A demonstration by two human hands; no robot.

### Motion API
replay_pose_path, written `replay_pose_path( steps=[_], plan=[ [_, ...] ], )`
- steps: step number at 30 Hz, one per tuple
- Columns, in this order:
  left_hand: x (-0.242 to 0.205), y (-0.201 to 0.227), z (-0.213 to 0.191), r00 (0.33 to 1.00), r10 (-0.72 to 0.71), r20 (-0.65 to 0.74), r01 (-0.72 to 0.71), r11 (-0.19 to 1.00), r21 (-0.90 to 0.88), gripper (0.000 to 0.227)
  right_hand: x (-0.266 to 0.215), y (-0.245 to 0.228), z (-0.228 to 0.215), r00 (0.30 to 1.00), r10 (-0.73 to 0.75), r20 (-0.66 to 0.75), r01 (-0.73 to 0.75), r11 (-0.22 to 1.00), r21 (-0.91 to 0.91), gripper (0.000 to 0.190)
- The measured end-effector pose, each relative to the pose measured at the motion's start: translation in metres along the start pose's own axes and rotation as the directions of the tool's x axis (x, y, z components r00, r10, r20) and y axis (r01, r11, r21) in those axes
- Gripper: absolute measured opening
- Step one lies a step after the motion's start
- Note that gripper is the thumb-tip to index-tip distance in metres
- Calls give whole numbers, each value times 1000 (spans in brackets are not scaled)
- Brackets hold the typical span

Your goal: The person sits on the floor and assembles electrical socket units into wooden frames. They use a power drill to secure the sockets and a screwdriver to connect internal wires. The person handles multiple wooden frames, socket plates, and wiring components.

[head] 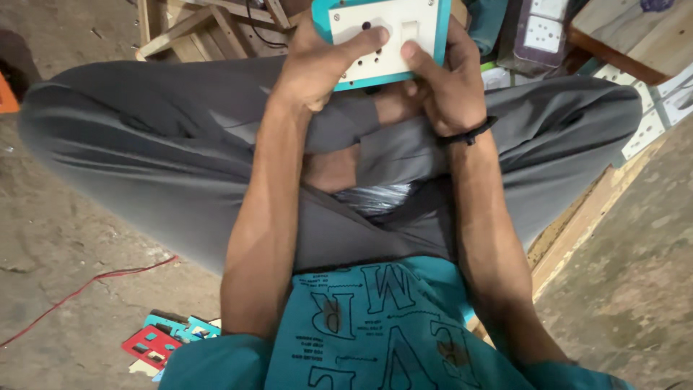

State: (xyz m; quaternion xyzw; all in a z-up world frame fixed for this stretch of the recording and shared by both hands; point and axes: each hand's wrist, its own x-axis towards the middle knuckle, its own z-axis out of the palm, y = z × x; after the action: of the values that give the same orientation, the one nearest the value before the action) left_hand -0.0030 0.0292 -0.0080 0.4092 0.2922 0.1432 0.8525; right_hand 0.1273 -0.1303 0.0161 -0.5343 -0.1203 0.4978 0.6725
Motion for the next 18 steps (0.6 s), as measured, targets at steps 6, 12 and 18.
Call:
replay_pose_path(
  steps=[6, 12, 18],
  plan=[
    [-2, 4, -1, 999, 35, 12, -36, 995, 97, 34, 1, 1, -3, 999, -26, 25, 25, 999, 43, 38],
    [-3, 0, 4, 1000, 15, -28, -9, 979, 202, 43, 1, 9, -6, 999, -21, -41, 22, 999, 27, 28],
    [-1, -3, 6, 999, -2, -54, 14, 975, 220, 45, 3, 10, -3, 996, -22, -82, 23, 1000, 18, 28]
  ],
)
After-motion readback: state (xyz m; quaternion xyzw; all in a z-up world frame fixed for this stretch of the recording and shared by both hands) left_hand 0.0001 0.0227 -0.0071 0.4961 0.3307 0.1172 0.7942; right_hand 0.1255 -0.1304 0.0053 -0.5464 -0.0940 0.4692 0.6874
